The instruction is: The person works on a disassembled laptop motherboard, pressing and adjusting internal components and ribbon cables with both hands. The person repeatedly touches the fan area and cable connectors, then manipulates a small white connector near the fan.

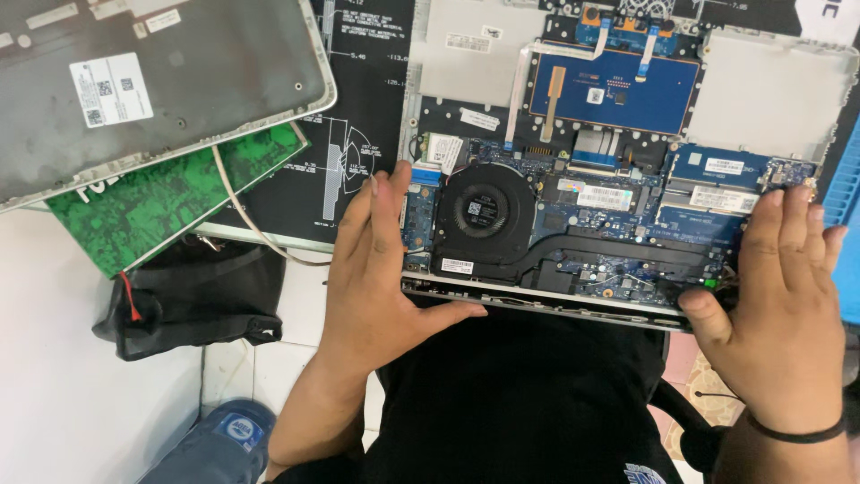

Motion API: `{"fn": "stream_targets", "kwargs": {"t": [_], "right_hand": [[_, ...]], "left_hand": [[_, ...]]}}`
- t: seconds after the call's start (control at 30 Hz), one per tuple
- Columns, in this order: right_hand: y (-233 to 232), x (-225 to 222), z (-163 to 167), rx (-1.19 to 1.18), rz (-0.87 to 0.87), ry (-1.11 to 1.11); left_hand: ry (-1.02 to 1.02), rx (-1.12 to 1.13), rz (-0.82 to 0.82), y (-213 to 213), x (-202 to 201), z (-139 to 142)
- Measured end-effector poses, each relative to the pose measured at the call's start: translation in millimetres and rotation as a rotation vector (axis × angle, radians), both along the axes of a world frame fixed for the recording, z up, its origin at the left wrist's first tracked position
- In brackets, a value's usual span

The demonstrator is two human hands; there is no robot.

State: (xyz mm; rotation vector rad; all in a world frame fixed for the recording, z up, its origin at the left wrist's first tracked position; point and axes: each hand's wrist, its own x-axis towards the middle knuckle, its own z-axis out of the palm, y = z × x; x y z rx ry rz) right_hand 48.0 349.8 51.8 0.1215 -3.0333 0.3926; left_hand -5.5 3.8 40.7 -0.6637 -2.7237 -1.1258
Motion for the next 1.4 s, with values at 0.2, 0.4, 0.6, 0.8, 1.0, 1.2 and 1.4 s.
{"fn": "stream_targets", "kwargs": {"t": [0.2, 0.4, 0.6, 0.8, 1.0, 1.2, 1.4], "right_hand": [[-1.9, 0.1, 0.2, -0.024, -0.017, 0.005], [-0.7, 2.0, -0.8, -0.007, -0.023, 0.002], [2.8, 6.7, -6.0, 0.021, -0.025, -0.009], [-4.7, 7.4, 5.5, -0.013, -0.016, 0.012], [-41.5, 33.6, 14.3, -0.050, 0.149, 0.006], [-53.7, 35.5, 4.7, 0.066, 0.215, 0.007], [-53.1, 35.2, 3.0, 0.072, 0.210, 0.019]], "left_hand": [[0.004, 0.008, -0.008, -0.8, -0.9, -1.3], [0.009, -0.003, -0.009, -1.3, 0.3, -2.1], [0.011, -0.003, -0.012, -2.2, 0.2, -1.7], [0.020, 0.009, -0.026, -3.6, -1.2, -1.0], [0.035, 0.001, -0.031, -2.9, -1.4, 0.4], [0.029, -0.025, -0.036, -1.5, -2.3, 0.8], [0.042, -0.025, -0.047, -1.8, -2.8, -1.0]]}}
